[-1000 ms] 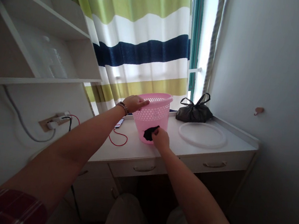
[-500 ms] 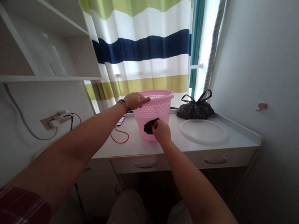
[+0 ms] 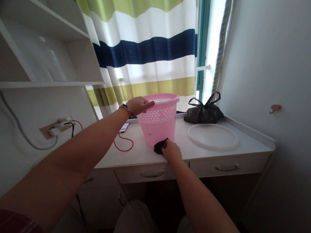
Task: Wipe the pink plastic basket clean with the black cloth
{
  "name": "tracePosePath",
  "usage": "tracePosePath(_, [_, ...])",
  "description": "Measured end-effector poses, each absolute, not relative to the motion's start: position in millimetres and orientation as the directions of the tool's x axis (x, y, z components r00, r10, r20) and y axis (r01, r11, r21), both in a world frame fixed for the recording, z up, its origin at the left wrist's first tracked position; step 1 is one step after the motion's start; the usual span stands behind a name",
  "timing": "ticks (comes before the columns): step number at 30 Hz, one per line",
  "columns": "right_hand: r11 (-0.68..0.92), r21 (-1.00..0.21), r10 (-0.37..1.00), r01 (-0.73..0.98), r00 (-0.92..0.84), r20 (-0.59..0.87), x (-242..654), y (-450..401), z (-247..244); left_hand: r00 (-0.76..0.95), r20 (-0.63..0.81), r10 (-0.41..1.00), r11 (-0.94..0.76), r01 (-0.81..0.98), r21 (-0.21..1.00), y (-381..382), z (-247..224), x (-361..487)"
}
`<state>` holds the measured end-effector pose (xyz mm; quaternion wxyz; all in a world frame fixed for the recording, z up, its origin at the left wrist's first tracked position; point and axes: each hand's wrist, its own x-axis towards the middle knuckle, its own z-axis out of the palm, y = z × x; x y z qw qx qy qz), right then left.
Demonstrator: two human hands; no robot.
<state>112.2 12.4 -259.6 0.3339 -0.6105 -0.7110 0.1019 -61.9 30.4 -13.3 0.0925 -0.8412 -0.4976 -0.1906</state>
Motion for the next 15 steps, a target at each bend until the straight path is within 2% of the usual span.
tracePosePath(7, [0.231,-0.561,0.941,0.795,-0.036,0.337,113.4,9.8,-261.4,0.418,0.349,0.838,-0.482,0.868,0.117,28.4,-12.3,-58.6])
tracePosePath(15, [0.248,-0.571,0.936,0.783,-0.042,0.349,113.2,12.0,-263.8,0.397,0.289,0.871,-0.439,0.894,0.094,32.7,-9.7,-59.2])
